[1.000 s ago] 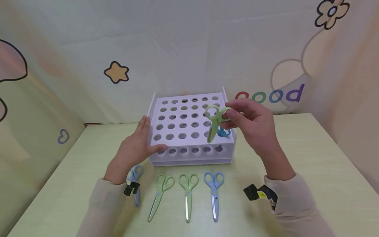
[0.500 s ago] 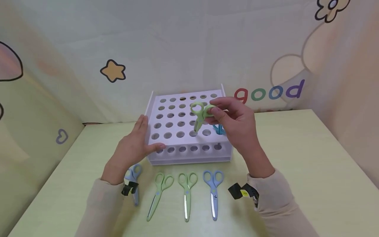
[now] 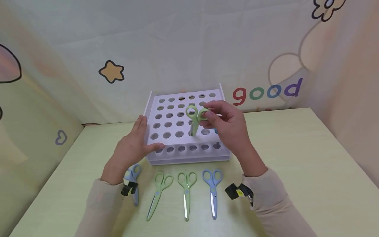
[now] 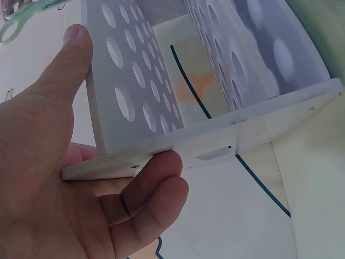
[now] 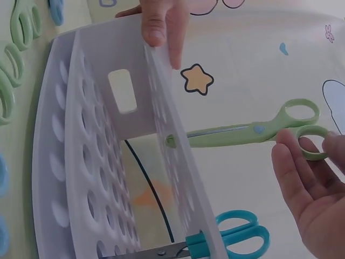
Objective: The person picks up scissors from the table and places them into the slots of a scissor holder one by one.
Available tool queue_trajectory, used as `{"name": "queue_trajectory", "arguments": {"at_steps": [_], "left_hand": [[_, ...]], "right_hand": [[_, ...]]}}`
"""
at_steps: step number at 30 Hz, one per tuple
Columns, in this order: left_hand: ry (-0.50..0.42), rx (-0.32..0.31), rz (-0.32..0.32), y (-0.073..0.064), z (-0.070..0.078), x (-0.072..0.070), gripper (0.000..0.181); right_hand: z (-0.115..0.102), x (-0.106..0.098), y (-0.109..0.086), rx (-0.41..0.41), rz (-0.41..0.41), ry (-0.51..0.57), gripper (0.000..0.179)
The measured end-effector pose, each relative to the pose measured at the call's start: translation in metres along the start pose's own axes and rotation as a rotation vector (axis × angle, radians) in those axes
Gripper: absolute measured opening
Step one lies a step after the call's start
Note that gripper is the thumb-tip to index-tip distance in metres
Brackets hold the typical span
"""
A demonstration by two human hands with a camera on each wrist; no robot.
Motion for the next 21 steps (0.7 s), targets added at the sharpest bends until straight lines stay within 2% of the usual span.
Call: {"name": "queue_trajectory", "arguments": {"at_steps": [6, 16, 21], "left_hand": [[-0.008, -0.002, 0.012, -0.001, -0.001, 0.000, 0.123], [-0.002, 0.000, 0.023, -0.001, -0.002, 0.001, 0.123], [-0.003, 0.005, 0.030, 0.000, 0.000, 0.000, 0.123]], "right_hand": [[0.006, 0.006, -0.003, 0.101, 0.067, -0.136, 0.022], [0.016, 0.014, -0.006, 0.133, 0.097, -0.288, 0.017], [0.018, 0.018, -0.007, 0.088, 0.093, -0.397, 0.016]]}}
Point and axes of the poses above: each hand's wrist, its own y-axis towards the middle knuckle, its own x-axis out of the palm, z = x × y, the point moved 6 cm from there along y, towards the middle knuckle, and after that the axes turned 8 degrees about y, right-handed, at the moved point
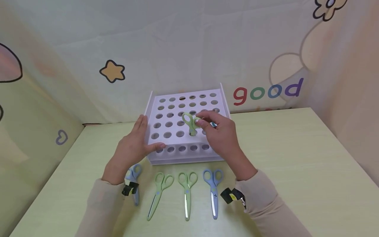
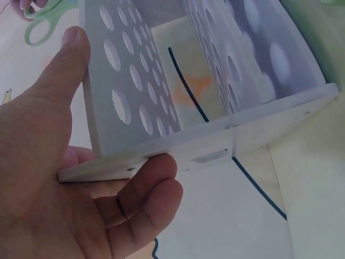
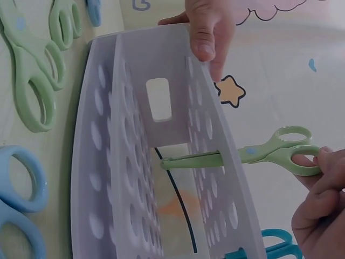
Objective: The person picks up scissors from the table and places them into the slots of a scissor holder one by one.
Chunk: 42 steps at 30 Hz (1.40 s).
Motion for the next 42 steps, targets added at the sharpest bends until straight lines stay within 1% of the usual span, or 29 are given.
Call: {"name": "queue_trajectory", "arguments": {"at_steps": [2, 10, 16, 22, 31, 35, 38, 42], "left_hand": [[0.003, 0.002, 0.003, 0.001, 0.001, 0.000, 0.123], [0.006, -0.002, -0.008, 0.002, 0.006, -0.001, 0.122], [0.001, 0.001, -0.015, 0.003, 0.008, 0.001, 0.122], [0.000, -0.003, -0.019, 0.003, 0.009, 0.002, 0.123], [-0.005, -0.004, -0.021, 0.002, 0.008, 0.001, 0.124], [-0.005, -0.009, -0.020, 0.001, 0.006, 0.001, 0.124], [-0.006, -0.014, -0.016, 0.000, 0.004, 0.000, 0.125], [-0.004, -0.019, -0.016, 0.000, 0.002, -0.001, 0.125]], "right_hand": [[0.001, 0.001, 0.000, -0.015, 0.001, -0.023, 0.015], [0.008, 0.005, -0.003, -0.016, -0.016, -0.103, 0.014], [0.013, 0.007, -0.005, -0.011, -0.034, -0.152, 0.016], [0.014, 0.006, -0.007, -0.015, -0.035, -0.153, 0.016], [0.012, 0.008, -0.009, -0.089, -0.016, -0.133, 0.016], [0.012, 0.011, -0.008, -0.129, -0.022, -0.135, 0.017], [0.012, 0.014, -0.007, -0.131, -0.037, -0.127, 0.017], [0.011, 0.016, -0.006, -0.104, -0.049, -0.135, 0.018]]}}
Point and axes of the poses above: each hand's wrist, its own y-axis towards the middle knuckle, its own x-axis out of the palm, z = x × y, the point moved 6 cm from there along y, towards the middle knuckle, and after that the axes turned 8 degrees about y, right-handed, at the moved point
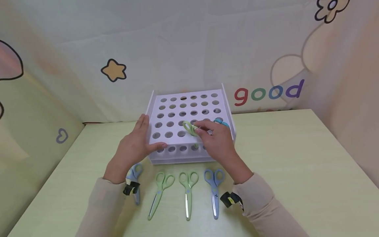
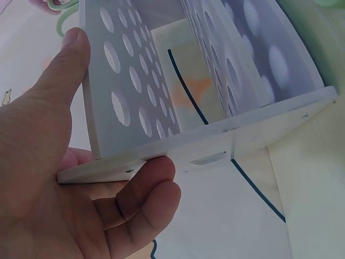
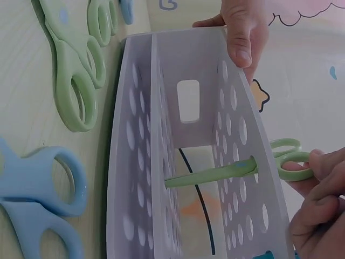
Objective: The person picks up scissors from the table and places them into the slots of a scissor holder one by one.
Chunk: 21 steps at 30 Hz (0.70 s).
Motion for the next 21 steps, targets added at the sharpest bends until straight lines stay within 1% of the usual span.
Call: {"name": "queue_trajectory", "arguments": {"at_steps": [3, 8, 12, 15, 17, 18, 19, 21], "left_hand": [[0.003, 0.003, -0.003, 0.001, 0.001, 0.000, 0.125], [0.004, 0.007, -0.001, 0.001, 0.001, -0.001, 0.125], [-0.005, 0.009, 0.002, 0.000, 0.001, 0.000, 0.124], [-0.012, 0.009, 0.002, 0.000, 0.000, 0.000, 0.124], [-0.013, 0.011, 0.002, 0.000, 0.000, 0.000, 0.124], [-0.012, 0.012, 0.002, 0.000, 0.001, 0.000, 0.124], [-0.012, 0.013, 0.002, 0.000, 0.001, 0.000, 0.124], [-0.010, 0.014, 0.003, -0.001, 0.001, -0.001, 0.124]], "right_hand": [[0.002, 0.000, -0.001, 0.044, -0.011, 0.020, 0.019], [0.004, 0.002, -0.004, 0.139, -0.050, 0.113, 0.020], [0.005, 0.002, -0.006, 0.205, -0.074, 0.127, 0.023], [0.005, 0.001, -0.007, 0.244, -0.090, 0.105, 0.030], [0.004, -0.001, -0.008, 0.247, -0.098, 0.074, 0.033], [0.003, -0.002, -0.009, 0.236, -0.100, 0.050, 0.035], [0.000, -0.004, -0.009, 0.214, -0.101, 0.021, 0.035], [-0.007, -0.007, -0.011, 0.128, -0.084, -0.050, 0.035]]}}
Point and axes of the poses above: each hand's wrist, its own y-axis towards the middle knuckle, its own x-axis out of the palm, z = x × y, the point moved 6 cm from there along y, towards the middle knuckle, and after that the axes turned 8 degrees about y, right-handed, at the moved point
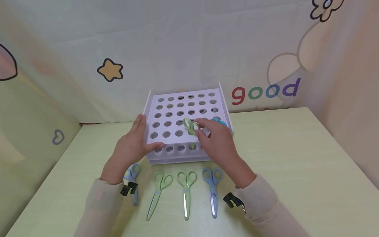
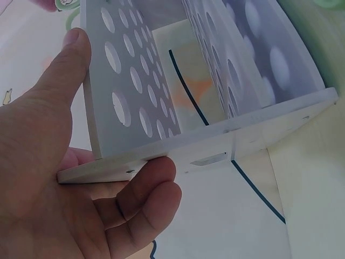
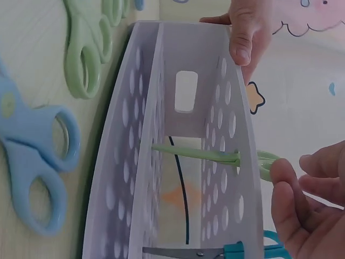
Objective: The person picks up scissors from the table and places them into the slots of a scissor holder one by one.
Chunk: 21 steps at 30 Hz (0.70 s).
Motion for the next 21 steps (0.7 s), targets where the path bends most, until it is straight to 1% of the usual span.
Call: {"name": "queue_trajectory", "arguments": {"at_steps": [3, 5, 7, 8, 10, 11, 14, 17, 19, 21], "left_hand": [[0.004, -0.001, 0.002, 0.000, 0.000, 0.000, 0.124], [0.004, -0.002, 0.002, -0.001, 0.001, -0.001, 0.124], [0.004, -0.001, 0.000, -0.001, 0.001, -0.001, 0.124], [0.005, 0.001, 0.000, -0.001, 0.001, -0.001, 0.124], [0.007, 0.003, -0.002, -0.001, 0.001, -0.001, 0.124], [0.007, 0.005, -0.001, -0.001, 0.001, -0.001, 0.124], [0.008, 0.008, 0.001, -0.001, 0.002, -0.001, 0.124], [0.011, 0.007, -0.002, -0.001, 0.001, -0.001, 0.125], [0.013, 0.003, -0.007, -0.001, 0.001, 0.000, 0.125], [0.014, -0.002, -0.012, 0.000, 0.001, 0.000, 0.125]], "right_hand": [[-0.009, -0.006, -0.006, -0.175, 0.075, -0.117, 0.032], [-0.012, -0.010, -0.011, -0.271, 0.127, -0.164, 0.030], [-0.011, -0.013, -0.016, -0.319, 0.144, -0.160, 0.027], [-0.008, -0.015, -0.018, -0.317, 0.135, -0.134, 0.025], [-0.001, -0.018, -0.023, -0.267, 0.086, -0.058, 0.019], [0.005, -0.019, -0.025, -0.224, 0.053, -0.023, 0.016], [0.024, -0.019, -0.031, -0.057, -0.040, 0.047, 0.010], [0.043, -0.019, -0.039, 0.081, -0.110, 0.058, 0.012], [0.054, -0.019, -0.043, 0.145, -0.140, 0.068, 0.016], [0.064, -0.018, -0.046, 0.193, -0.161, 0.075, 0.019]]}}
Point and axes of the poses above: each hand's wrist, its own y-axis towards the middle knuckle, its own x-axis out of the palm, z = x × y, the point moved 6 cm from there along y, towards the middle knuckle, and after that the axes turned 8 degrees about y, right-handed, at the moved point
